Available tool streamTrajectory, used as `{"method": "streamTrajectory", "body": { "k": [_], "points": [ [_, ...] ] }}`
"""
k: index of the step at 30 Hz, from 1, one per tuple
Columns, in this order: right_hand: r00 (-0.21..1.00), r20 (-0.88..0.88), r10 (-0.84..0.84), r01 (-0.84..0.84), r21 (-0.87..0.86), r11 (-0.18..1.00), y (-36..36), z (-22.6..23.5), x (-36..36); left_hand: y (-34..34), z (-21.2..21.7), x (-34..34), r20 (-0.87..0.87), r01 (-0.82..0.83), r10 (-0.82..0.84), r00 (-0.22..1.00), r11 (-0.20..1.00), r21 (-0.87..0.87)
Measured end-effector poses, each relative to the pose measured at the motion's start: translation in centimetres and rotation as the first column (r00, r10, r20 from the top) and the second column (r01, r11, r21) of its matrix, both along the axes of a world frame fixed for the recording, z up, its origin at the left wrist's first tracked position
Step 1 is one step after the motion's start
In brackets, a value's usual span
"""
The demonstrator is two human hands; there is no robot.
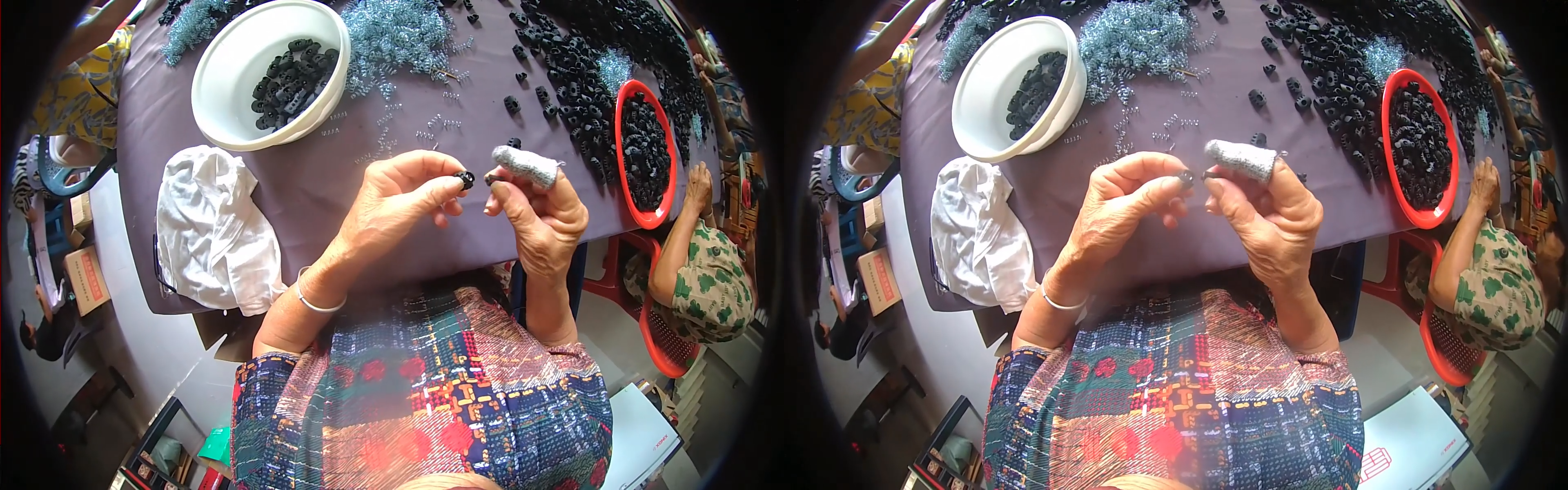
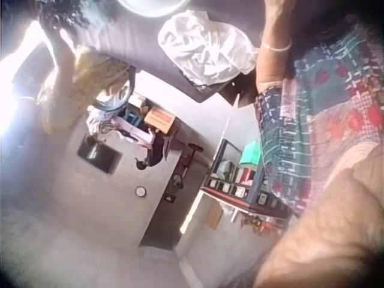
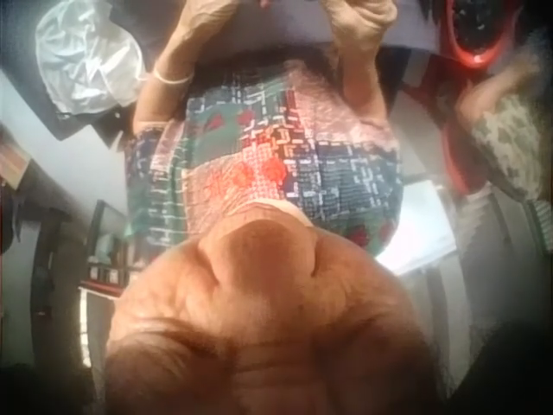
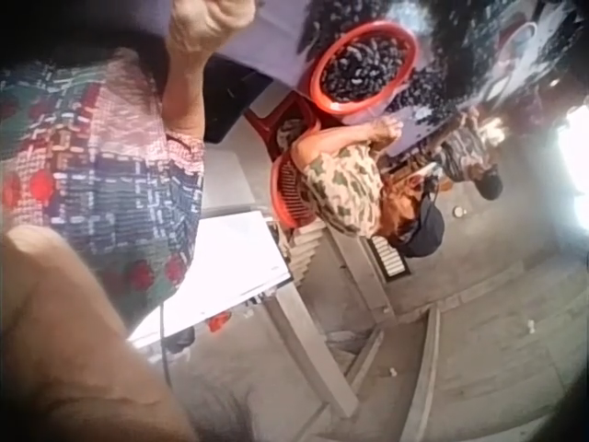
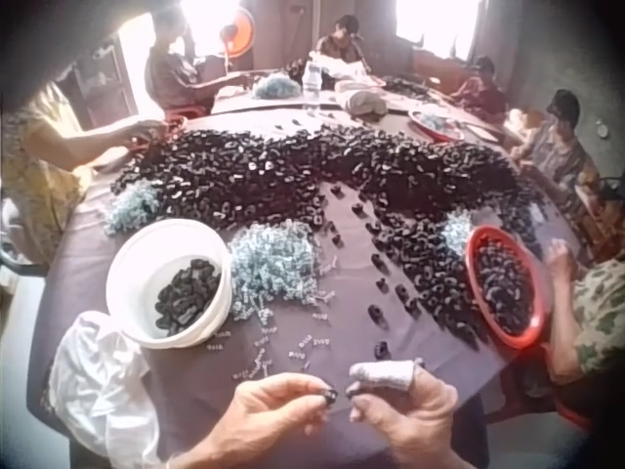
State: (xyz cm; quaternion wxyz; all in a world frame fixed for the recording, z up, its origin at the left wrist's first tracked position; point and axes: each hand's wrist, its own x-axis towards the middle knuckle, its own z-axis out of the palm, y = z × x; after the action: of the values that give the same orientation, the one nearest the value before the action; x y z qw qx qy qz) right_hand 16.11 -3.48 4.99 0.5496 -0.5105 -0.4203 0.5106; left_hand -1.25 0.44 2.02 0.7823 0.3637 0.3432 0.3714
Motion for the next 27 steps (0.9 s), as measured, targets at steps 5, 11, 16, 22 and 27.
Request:
{"method": "streamTrajectory", "body": {
  "k": [5,11,16,22,27],
  "points": [
    [0.994,0.11,-0.018,0.021,-0.019,1.0,1.0,-1.4,0.1,0.0,-0.3,0.0,-0.012,-0.02,0.02,1.0,1.0,0.02],
    [0.999,0.053,-0.005,0.009,-0.092,0.996,1.1,-2.1,0.5,0.1,-0.3,-0.1,0.003,-0.06,0.06,0.998,0.998,0.014],
    [0.999,-0.037,-0.022,0.02,-0.063,0.998,1.7,-1.5,0.3,0.2,-0.2,0.0,-0.026,-0.043,0.043,0.999,0.999,0.005],
    [0.998,-0.041,0.043,-0.048,-0.114,0.992,1.8,-2.2,1.0,0.3,-0.1,-0.2,-0.03,-0.054,0.054,0.998,0.999,-0.003],
    [0.999,-0.018,0.04,-0.043,-0.144,0.989,1.5,-0.9,0.1,0.1,0.1,-0.3,0.041,0.066,-0.065,0.997,0.997,-0.044]
  ]
}}
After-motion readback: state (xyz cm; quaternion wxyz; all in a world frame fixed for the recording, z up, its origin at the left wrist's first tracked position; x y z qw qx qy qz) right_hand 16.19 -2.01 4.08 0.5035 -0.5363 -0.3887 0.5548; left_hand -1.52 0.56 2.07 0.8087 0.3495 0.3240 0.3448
